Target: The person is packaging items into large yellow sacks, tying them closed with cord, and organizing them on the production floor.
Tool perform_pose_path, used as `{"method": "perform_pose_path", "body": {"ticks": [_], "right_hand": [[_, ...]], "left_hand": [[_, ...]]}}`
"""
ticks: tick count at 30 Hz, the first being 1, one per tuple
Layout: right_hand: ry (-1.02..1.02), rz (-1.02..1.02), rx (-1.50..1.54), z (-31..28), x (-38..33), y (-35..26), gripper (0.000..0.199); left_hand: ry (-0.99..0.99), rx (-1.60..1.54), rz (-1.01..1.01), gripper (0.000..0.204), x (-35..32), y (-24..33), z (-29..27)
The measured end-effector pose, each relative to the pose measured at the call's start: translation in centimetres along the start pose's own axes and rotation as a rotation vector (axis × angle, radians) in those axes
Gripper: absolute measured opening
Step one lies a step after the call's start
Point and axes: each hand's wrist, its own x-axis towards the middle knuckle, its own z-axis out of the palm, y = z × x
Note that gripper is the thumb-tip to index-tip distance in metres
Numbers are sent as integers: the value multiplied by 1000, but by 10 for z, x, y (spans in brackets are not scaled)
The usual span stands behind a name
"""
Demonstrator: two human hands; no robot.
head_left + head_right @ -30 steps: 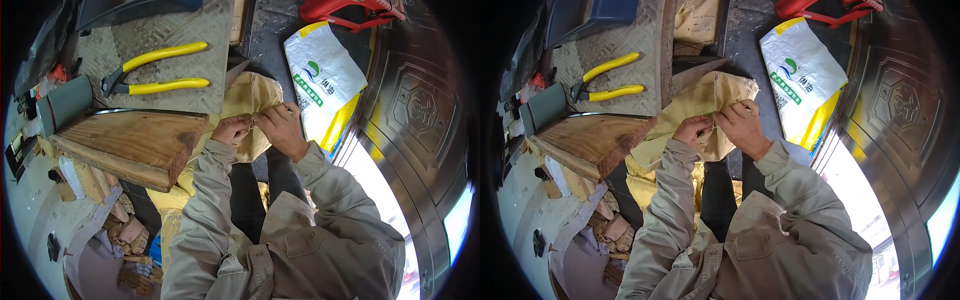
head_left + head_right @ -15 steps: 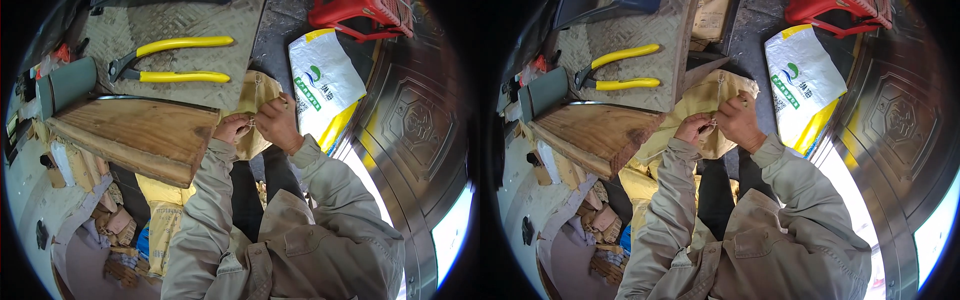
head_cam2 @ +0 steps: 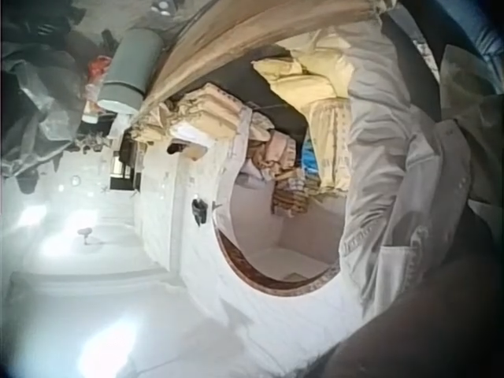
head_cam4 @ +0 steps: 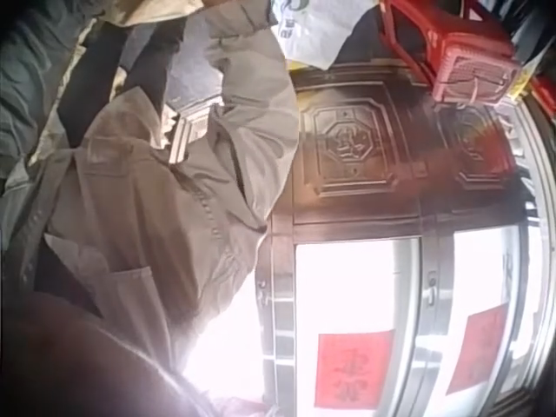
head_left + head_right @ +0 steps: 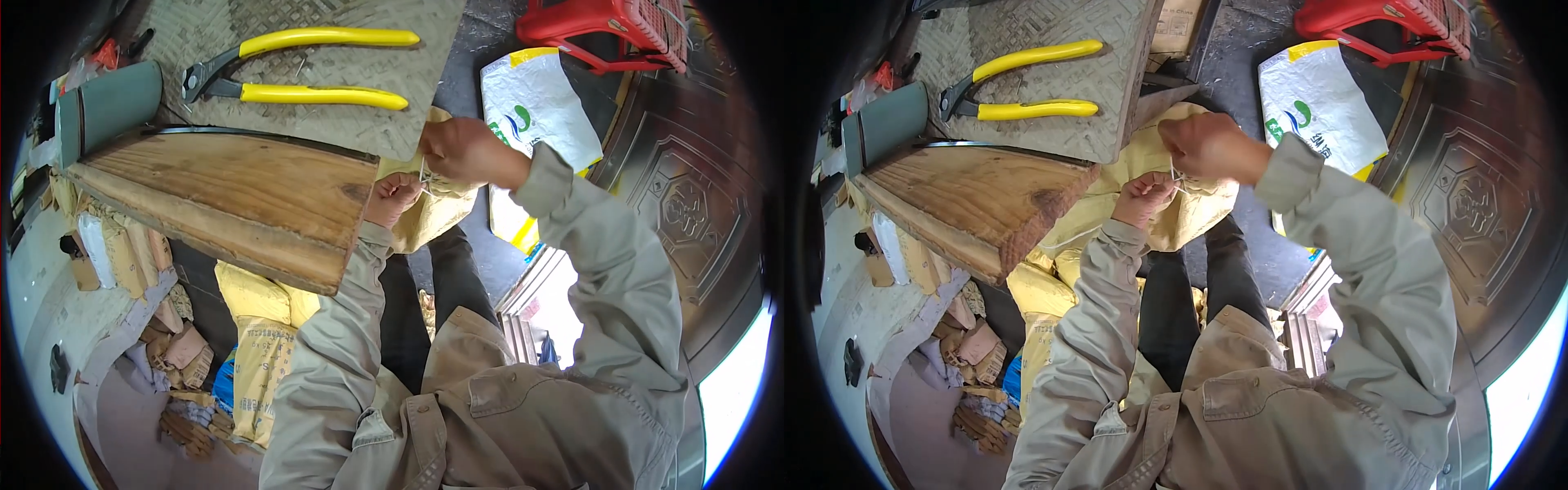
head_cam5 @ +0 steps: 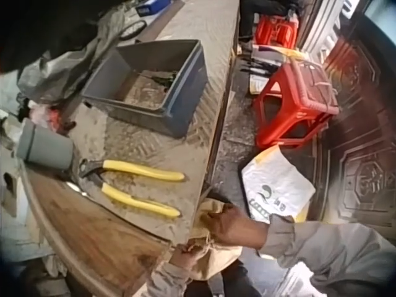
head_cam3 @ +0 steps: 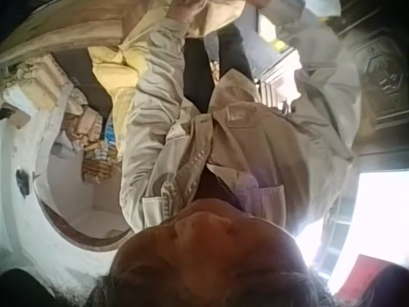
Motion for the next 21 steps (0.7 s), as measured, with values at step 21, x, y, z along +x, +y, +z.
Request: {"method": "perform_pose_path", "body": {"ticks": [21], "right_hand": [[-99,260,88,-12,-37,80,7]], "left_hand": [[89,234,132,10,0,-13,-5]]}}
